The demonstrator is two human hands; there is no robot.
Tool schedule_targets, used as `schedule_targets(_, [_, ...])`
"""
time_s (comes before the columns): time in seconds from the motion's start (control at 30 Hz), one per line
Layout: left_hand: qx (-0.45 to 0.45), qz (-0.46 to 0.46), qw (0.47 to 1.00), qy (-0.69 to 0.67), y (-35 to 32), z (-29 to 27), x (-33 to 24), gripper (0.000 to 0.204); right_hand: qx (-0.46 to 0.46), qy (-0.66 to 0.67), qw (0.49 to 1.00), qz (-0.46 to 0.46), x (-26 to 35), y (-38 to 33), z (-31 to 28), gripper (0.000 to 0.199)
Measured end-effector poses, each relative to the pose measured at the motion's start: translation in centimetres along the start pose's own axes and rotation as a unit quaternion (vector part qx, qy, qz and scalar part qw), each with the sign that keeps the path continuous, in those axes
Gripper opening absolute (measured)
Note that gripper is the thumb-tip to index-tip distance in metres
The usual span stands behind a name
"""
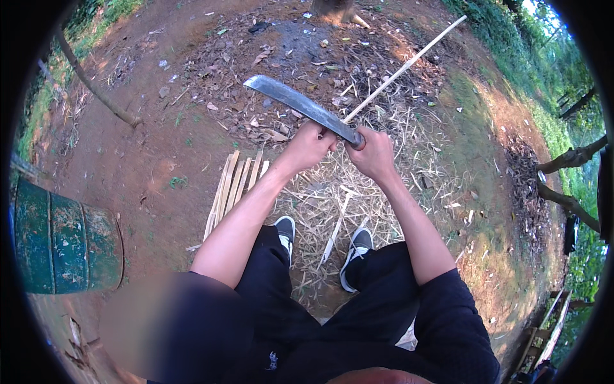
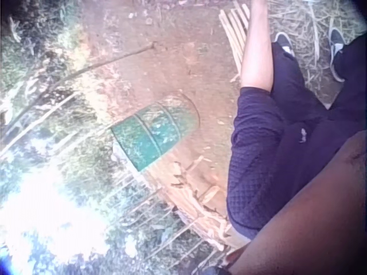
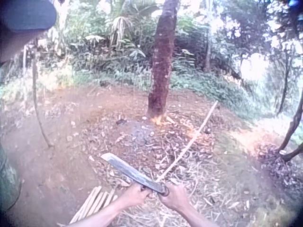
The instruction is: The person strips thin layers from a bamboo stick using a large blade, then sets the stick down onto a stack of similar pieces.
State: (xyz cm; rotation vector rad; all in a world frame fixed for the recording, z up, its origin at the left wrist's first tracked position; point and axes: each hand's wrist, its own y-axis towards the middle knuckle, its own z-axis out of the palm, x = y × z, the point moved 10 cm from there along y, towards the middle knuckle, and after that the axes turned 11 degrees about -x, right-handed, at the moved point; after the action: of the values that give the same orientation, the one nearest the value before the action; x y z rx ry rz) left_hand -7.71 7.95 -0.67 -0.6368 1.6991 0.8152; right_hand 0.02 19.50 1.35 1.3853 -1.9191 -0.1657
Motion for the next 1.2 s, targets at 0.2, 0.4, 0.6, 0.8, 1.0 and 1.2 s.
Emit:
schedule_targets(0.2, [-0.018, -0.01, 1.0, 0.018, -0.1, -1.1, -0.6, 0.019, 0.011, -0.051, 0.998, 0.027, -2.6, 0.4, -0.2, 0.016])
schedule_targets(0.4, [-0.025, -0.013, 1.0, 0.004, -0.3, -2.4, -0.4, 0.022, -0.012, -0.092, 0.996, 0.01, -4.5, 0.7, -1.4, 0.015])
schedule_targets(0.6, [-0.015, -0.025, 0.999, 0.03, -0.4, -1.9, -0.6, 0.023, -0.021, -0.135, 0.99, -0.014, -5.6, 1.0, -1.6, 0.012])
schedule_targets(0.8, [-0.01, -0.013, 0.999, 0.036, -0.2, -1.6, -0.6, 0.025, -0.02, -0.141, 0.99, -0.02, -5.9, 1.3, -1.6, 0.01])
schedule_targets(1.0, [0.007, -0.038, 0.998, 0.052, -1.4, -3.7, 0.1, 0.026, -0.126, -0.081, 0.968, 0.201, -13.6, 2.2, -6.7, 0.019])
schedule_targets(1.2, [-0.01, -0.011, 0.998, 0.061, -1.6, -6.1, -0.3, 0.028, -0.267, -0.119, 0.893, 0.341, -20.4, -2.1, -12.0, 0.03])
